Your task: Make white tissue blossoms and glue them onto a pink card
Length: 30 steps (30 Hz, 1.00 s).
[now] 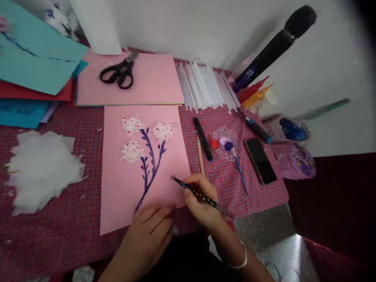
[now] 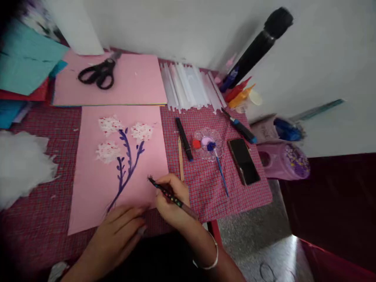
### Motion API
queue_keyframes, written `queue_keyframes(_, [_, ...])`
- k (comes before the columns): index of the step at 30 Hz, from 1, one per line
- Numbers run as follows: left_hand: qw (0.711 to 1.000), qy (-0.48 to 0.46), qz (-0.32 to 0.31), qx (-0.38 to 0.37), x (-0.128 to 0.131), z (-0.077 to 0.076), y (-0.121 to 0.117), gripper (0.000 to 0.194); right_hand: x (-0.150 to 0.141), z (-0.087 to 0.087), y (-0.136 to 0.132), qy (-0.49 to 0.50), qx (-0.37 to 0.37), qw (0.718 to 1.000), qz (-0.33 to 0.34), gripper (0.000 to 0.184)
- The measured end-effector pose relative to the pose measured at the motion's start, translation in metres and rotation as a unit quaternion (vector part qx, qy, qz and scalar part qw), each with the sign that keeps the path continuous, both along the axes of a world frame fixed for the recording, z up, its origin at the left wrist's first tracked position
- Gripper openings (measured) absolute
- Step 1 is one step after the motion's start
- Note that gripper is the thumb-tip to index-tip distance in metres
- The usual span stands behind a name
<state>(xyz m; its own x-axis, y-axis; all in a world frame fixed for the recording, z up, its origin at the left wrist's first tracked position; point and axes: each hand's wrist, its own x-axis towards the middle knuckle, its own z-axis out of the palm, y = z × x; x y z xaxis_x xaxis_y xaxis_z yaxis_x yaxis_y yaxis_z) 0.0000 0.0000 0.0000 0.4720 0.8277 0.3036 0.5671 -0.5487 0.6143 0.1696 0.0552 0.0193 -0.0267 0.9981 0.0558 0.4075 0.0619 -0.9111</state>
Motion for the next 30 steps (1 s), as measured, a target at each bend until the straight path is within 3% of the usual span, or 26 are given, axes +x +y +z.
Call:
queue_keyframes(8, [0.999,-0.026,0.008,-0.035,0.000,0.006,0.001,0.014,0.007,-0.014,-0.006,-0.008,0.010,1.000,0.005,0.013])
queue_keyframes(30, [0.999,-0.050,0.009,0.001,0.000,0.005,0.006,0.015,0.002,-0.014,-0.006,-0.032,0.019,0.999,0.006,0.014])
